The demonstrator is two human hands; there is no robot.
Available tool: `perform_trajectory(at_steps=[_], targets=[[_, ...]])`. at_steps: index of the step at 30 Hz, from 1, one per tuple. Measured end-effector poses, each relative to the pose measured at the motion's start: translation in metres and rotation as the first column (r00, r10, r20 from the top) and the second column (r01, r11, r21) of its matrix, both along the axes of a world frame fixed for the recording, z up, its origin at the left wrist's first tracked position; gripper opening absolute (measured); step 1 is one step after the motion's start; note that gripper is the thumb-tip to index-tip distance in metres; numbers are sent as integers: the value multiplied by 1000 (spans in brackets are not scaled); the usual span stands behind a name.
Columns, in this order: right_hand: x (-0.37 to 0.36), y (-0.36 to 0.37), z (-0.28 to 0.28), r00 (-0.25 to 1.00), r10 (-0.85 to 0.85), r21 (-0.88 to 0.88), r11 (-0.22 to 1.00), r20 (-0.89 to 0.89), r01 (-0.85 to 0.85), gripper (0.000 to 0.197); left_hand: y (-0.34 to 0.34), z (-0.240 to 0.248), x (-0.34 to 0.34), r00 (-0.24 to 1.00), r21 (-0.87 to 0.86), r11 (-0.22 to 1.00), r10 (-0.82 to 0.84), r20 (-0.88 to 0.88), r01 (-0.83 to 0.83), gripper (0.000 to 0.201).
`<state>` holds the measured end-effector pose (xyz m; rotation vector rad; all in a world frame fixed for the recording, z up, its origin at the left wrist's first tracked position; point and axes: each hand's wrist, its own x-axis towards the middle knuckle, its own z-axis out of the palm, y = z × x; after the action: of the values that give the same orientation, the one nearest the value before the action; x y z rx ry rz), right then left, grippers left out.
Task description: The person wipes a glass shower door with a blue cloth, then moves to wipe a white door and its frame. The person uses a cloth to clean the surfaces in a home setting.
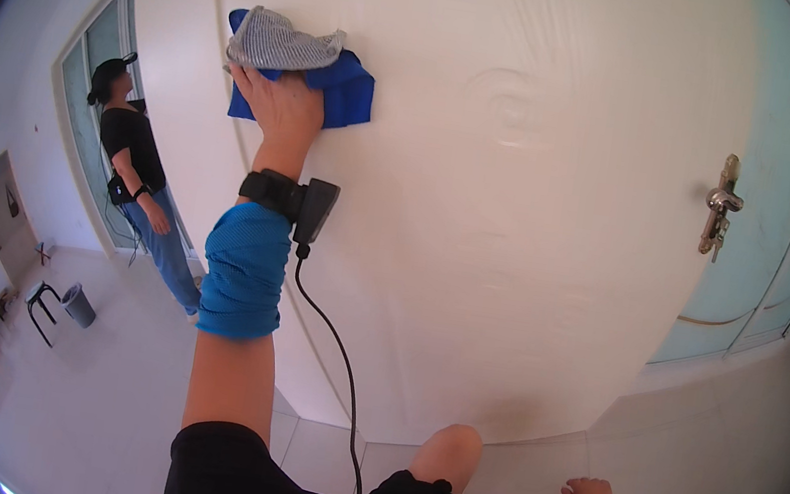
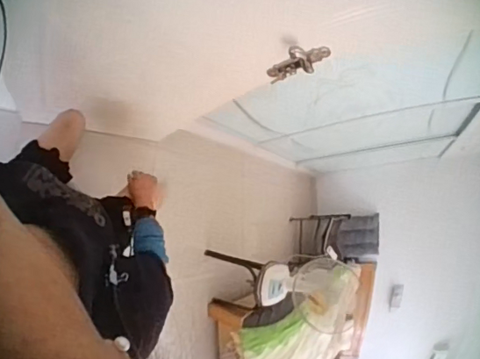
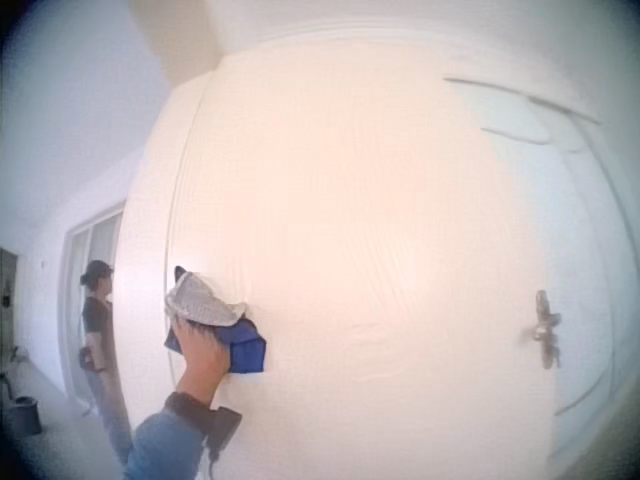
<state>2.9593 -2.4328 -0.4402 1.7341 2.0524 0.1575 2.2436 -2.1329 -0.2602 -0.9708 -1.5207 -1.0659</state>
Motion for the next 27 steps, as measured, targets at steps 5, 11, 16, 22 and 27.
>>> perform_trajectory(at_steps=[5,11,16,22,27], targets=[[-5,-56,-32,965,-197,-60,976,174,210,29,-23,1,22,960,-219,970,160,229,-110,63],[4,-96,-71,956,-281,10,960,80,281,28,-13,-6,30,962,-18,1000,2,274,3,77],[12,-77,-91,983,-179,25,984,51,178,27,7,-15,16,987,38,997,56,150,-62,75],[-19,-69,-95,999,-43,66,997,16,42,29,-16,-21,12,974,29,983,177,140,-182,75],[-93,-92,-92,1000,-10,98,995,3,10,30,-29,-23,5,978,63,989,123,171,-135,76]])
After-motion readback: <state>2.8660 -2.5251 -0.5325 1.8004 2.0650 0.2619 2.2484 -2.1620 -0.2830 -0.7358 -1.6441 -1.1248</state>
